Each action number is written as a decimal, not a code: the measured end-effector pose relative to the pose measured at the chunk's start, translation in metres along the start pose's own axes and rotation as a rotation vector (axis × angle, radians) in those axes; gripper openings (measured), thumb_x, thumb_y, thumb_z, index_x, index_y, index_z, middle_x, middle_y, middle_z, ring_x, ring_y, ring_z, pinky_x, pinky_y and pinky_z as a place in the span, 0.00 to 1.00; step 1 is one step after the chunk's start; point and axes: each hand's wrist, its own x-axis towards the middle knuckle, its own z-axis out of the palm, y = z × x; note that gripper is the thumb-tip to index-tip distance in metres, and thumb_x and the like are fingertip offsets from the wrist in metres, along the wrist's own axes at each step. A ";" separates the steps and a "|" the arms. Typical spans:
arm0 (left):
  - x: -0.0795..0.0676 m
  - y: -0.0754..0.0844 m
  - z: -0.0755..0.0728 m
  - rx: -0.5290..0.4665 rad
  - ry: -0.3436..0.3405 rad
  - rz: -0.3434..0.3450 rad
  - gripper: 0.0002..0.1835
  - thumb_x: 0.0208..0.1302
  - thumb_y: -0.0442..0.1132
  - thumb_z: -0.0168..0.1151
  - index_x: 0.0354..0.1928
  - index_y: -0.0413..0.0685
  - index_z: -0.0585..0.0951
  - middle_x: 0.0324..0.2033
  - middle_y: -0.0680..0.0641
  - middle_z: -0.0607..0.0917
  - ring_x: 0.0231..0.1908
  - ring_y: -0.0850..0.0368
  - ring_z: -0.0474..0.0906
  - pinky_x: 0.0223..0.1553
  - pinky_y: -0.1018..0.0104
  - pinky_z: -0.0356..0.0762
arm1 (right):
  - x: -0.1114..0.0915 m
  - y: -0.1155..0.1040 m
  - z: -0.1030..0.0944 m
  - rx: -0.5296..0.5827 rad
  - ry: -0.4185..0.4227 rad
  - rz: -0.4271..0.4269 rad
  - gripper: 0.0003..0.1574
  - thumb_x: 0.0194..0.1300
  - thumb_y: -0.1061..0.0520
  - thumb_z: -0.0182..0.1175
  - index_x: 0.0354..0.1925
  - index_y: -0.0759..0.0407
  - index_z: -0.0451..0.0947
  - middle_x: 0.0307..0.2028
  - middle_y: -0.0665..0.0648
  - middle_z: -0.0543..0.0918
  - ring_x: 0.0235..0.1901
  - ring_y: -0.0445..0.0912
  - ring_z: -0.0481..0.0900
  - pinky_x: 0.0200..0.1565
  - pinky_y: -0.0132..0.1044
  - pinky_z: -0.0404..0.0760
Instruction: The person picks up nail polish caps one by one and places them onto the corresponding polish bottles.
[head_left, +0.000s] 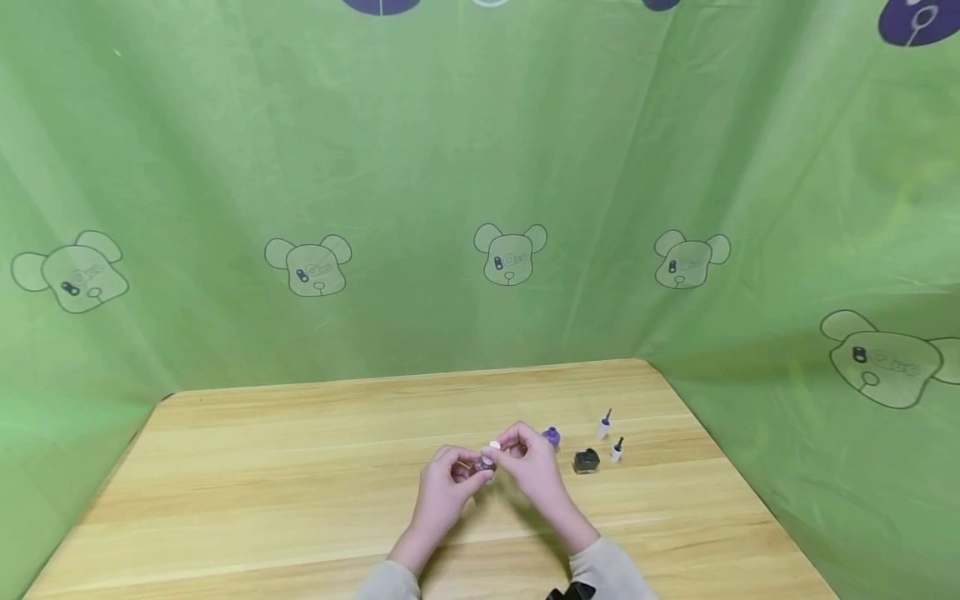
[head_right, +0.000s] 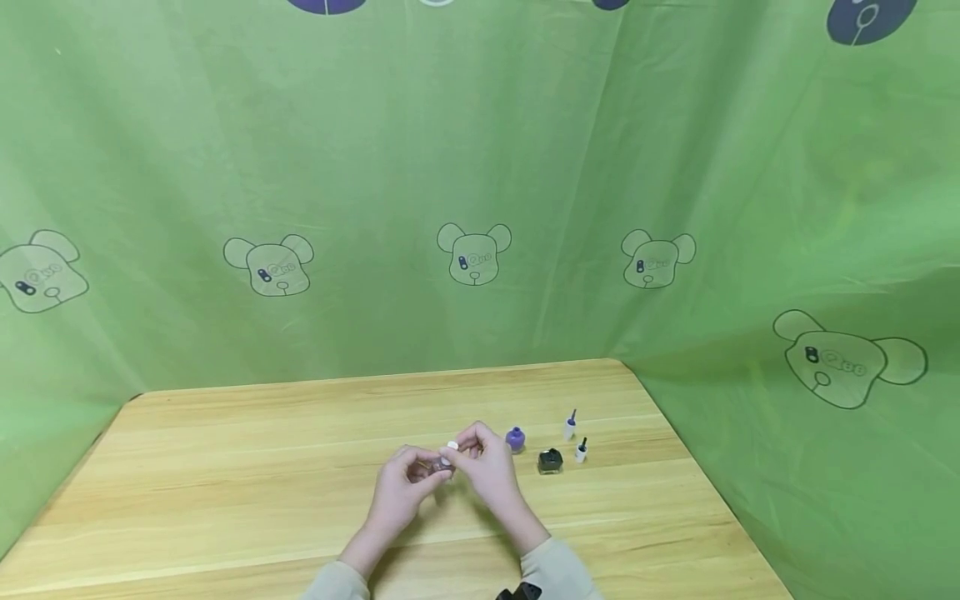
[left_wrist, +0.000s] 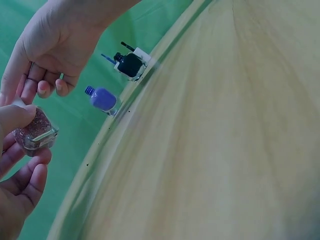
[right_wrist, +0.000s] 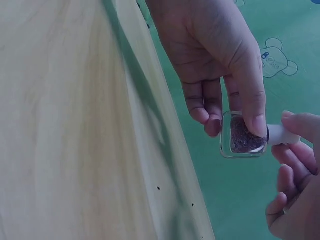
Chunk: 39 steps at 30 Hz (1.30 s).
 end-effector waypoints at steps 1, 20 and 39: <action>0.000 0.000 0.000 -0.005 0.001 0.001 0.14 0.52 0.40 0.74 0.39 0.42 0.83 0.35 0.44 0.82 0.30 0.67 0.75 0.33 0.76 0.81 | -0.001 -0.004 0.000 0.001 -0.008 -0.007 0.13 0.51 0.61 0.73 0.33 0.63 0.78 0.27 0.57 0.79 0.26 0.38 0.69 0.29 0.25 0.69; 0.000 -0.002 -0.002 -0.039 -0.035 -0.007 0.15 0.53 0.42 0.73 0.42 0.44 0.84 0.37 0.46 0.82 0.31 0.67 0.76 0.35 0.76 0.81 | 0.000 0.005 0.002 -0.042 -0.047 -0.052 0.08 0.52 0.60 0.72 0.34 0.57 0.85 0.26 0.53 0.83 0.26 0.37 0.70 0.30 0.26 0.70; 0.006 0.000 -0.013 -0.032 -0.079 0.000 0.15 0.54 0.41 0.73 0.43 0.44 0.84 0.38 0.46 0.82 0.33 0.66 0.77 0.38 0.75 0.81 | 0.000 0.002 0.000 -0.035 -0.112 -0.075 0.11 0.54 0.55 0.72 0.37 0.54 0.84 0.31 0.52 0.84 0.29 0.37 0.73 0.32 0.26 0.69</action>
